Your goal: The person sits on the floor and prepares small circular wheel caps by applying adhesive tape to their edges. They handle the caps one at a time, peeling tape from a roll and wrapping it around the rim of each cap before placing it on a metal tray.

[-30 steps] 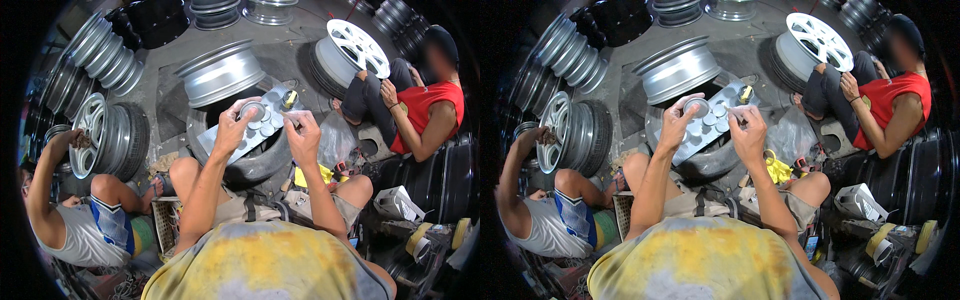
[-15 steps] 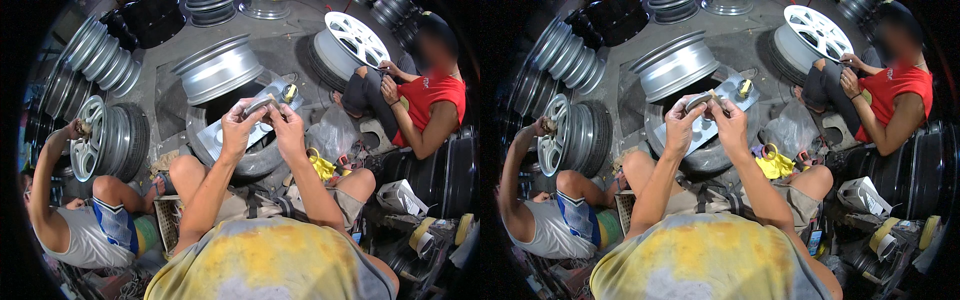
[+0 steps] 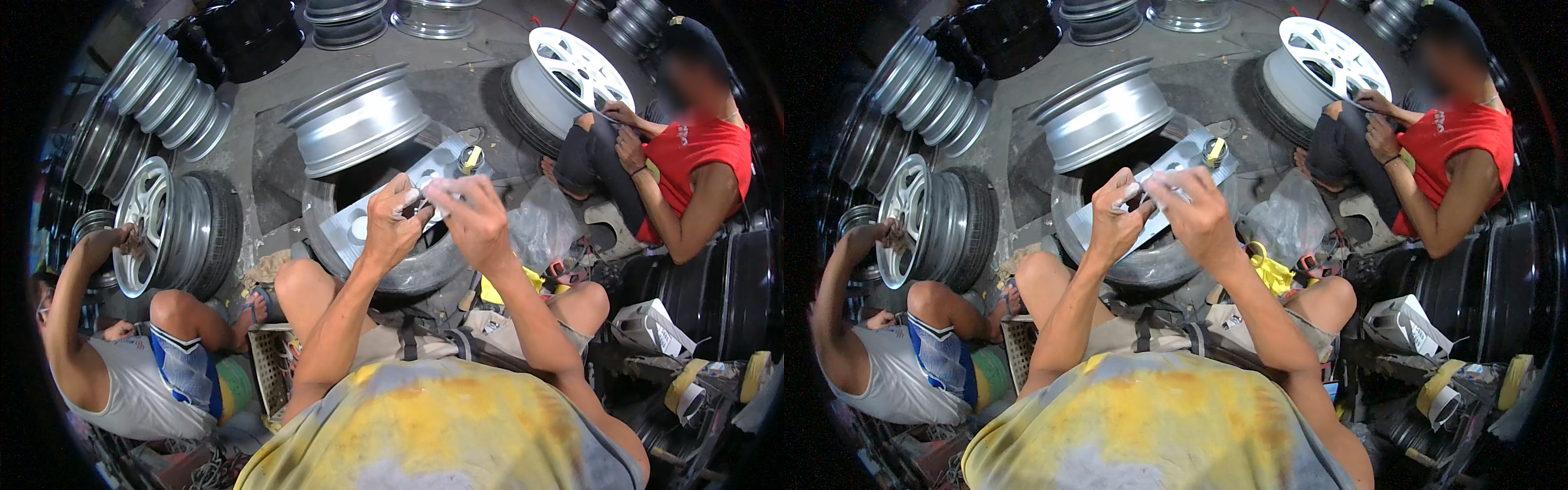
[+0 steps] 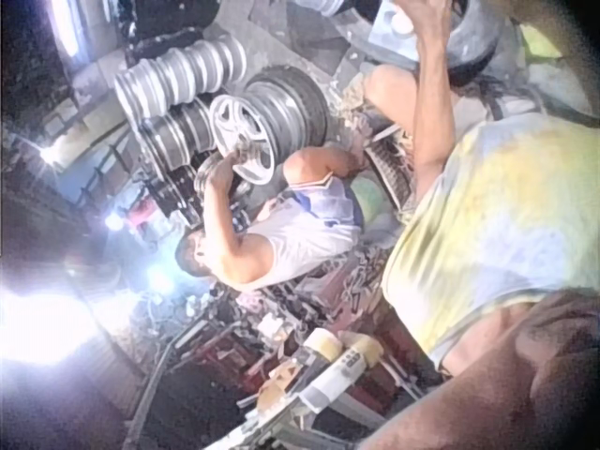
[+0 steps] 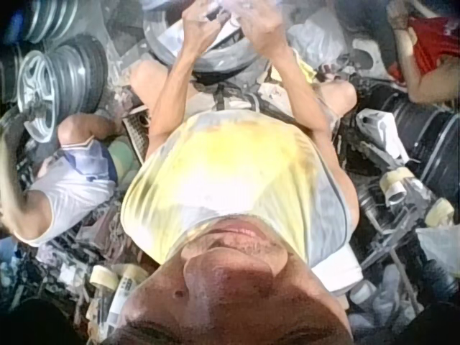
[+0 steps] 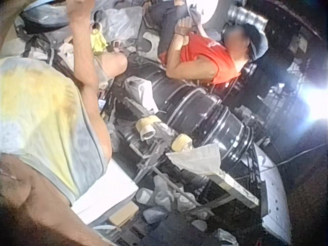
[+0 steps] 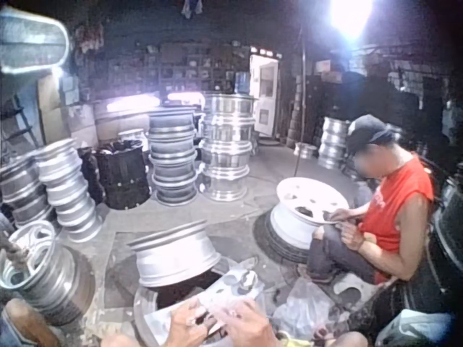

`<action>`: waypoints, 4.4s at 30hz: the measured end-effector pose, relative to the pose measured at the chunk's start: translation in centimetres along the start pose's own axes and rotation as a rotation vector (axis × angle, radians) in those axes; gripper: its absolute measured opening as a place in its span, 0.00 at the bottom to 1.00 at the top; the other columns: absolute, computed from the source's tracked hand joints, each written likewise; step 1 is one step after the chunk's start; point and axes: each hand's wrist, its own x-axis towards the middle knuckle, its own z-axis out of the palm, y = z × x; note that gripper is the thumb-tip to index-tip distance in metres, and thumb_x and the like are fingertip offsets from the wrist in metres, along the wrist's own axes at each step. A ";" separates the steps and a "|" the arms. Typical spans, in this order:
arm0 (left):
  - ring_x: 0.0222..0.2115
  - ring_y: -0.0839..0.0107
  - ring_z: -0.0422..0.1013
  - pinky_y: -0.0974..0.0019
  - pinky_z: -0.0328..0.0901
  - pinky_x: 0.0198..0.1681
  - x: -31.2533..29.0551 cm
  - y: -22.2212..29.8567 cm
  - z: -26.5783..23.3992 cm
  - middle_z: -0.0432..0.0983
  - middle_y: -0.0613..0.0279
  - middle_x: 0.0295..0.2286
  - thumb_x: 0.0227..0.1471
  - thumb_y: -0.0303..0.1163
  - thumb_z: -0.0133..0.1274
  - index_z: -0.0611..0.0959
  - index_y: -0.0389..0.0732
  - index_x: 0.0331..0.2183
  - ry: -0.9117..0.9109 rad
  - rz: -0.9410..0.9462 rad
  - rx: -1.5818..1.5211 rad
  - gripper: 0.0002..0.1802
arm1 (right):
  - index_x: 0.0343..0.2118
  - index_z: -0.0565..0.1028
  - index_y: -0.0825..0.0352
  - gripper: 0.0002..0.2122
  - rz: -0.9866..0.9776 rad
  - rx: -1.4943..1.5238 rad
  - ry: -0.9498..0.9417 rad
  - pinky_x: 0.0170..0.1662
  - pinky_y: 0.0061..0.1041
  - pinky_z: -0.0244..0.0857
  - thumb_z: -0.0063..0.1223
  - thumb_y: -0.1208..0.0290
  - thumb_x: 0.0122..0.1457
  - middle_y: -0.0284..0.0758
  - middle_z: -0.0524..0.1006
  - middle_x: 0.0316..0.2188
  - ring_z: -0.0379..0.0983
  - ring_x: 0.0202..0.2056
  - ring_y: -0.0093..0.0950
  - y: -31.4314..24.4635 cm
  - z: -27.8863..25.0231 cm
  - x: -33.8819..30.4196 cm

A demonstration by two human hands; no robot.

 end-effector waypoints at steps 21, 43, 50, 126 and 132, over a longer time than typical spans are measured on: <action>0.31 0.80 0.71 0.74 0.66 0.33 0.5 -0.2 0.1 0.75 0.67 0.31 0.52 0.22 0.66 0.86 0.34 0.33 -0.100 -0.260 -0.500 0.05 | 0.42 0.80 0.75 0.09 1.046 1.128 0.078 0.42 0.23 0.75 0.59 0.73 0.66 0.36 0.82 0.37 0.79 0.34 0.22 0.2 1.8 -3.4; 0.23 0.68 0.63 0.63 0.58 0.26 -0.8 -0.5 0.9 0.65 0.59 0.22 0.44 0.20 0.64 0.78 0.29 0.26 -0.108 -0.064 0.017 0.09 | 0.46 0.83 0.71 0.10 0.566 0.362 -0.062 0.42 0.24 0.70 0.58 0.75 0.65 0.37 0.82 0.38 0.77 0.36 0.23 0.3 -0.5 -1.6; 0.26 0.75 0.66 0.67 0.61 0.29 -0.2 -0.3 0.3 0.69 0.65 0.24 0.43 0.22 0.66 0.79 0.34 0.27 -0.169 -0.168 -0.046 0.10 | 0.41 0.81 0.73 0.07 0.688 0.407 -0.126 0.42 0.25 0.71 0.55 0.78 0.65 0.34 0.82 0.36 0.78 0.37 0.20 1.0 -0.1 -3.5; 0.23 0.74 0.76 0.70 0.68 0.20 1.1 0.4 -0.1 0.80 0.58 0.26 0.68 0.45 0.44 0.83 0.37 0.29 0.032 -0.619 -0.733 0.24 | 0.37 0.77 0.69 0.05 0.671 0.389 0.163 0.33 0.25 0.68 0.55 0.72 0.67 0.36 0.80 0.27 0.75 0.27 0.23 -1.8 1.4 -2.7; 0.23 0.72 0.76 0.69 0.65 0.18 0.2 -1.6 -0.3 0.81 0.57 0.26 0.67 0.55 0.38 0.80 0.42 0.37 0.070 -0.618 -0.886 0.27 | 0.40 0.80 0.69 0.10 0.248 0.164 0.065 0.33 0.36 0.69 0.65 0.81 0.54 0.39 0.74 0.30 0.74 0.30 0.37 -3.5 2.1 -2.4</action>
